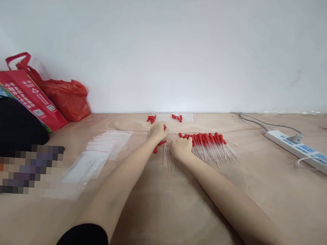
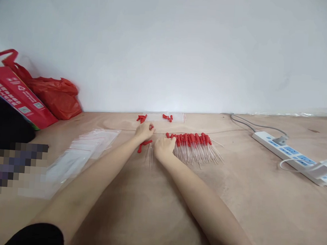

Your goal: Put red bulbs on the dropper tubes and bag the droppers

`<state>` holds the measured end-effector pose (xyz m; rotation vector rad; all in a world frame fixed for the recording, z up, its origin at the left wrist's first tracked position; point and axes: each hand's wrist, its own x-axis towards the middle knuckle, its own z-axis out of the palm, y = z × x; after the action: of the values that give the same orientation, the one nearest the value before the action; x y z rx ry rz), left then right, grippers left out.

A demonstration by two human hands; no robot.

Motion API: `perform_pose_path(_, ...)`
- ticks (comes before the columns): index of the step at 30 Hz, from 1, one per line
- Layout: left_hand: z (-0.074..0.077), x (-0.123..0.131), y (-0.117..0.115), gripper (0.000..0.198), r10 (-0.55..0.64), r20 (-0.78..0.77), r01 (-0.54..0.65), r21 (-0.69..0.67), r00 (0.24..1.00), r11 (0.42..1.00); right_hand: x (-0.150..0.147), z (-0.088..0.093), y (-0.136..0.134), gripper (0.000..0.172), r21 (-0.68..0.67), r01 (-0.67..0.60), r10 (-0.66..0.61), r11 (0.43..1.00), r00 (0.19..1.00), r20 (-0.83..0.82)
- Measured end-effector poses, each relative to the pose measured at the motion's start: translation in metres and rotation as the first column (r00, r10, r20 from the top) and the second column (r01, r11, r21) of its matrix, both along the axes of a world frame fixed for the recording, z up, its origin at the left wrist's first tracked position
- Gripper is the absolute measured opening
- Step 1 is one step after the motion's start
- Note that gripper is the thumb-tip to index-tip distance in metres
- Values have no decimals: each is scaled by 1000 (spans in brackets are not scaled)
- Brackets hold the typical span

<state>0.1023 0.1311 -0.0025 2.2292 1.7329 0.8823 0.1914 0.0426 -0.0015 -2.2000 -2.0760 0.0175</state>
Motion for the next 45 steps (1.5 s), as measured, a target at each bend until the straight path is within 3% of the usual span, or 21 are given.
perform_pose_path(5,6,-21,-46,10,-97,211,86,59,973,995,19,5,-13,29,68,-6,6,998,1000,-4)
perform_pose_path(7,0,-34,-74,13,-152,280,147,39,948,988,35,2,-24,28,122,-66,70,990,997,-26)
perform_pose_path(8,-4,-41,-88,14,-207,397,224,4,894,975,44,-1,-30,27,183,-141,154,973,986,-57)
perform_pose_path(11,-17,-55,-124,15,-306,584,409,-48,752,911,67,-18,-50,24,389,-317,393,865,909,-135)
perform_pose_path(14,-25,-60,-143,15,-382,530,458,-15,757,889,77,-35,-69,34,538,-430,548,725,833,-73)
perform_pose_path(16,-28,-61,-146,24,-446,373,454,70,814,888,78,-42,-78,39,568,-480,596,669,802,-25)
perform_pose_path(19,-27,-60,-145,27,-494,131,460,222,859,860,72,-42,-86,34,585,-506,632,633,775,-14)
perform_pose_path(25,-22,-60,-146,18,-520,25,502,224,854,835,61,-33,-91,21,626,-485,624,610,781,-3)
perform_pose_path(29,-21,-61,-148,14,-460,-86,467,236,884,852,60,-34,-90,21,654,-468,613,595,790,8)
perform_pose_path(37,-19,-59,-148,12,-504,-71,504,259,861,824,58,-32,-90,21,659,-489,637,572,771,19)
perform_pose_path(45,-21,-58,-149,14,-537,-67,530,302,841,792,60,-35,-88,31,656,-558,737,509,676,4)
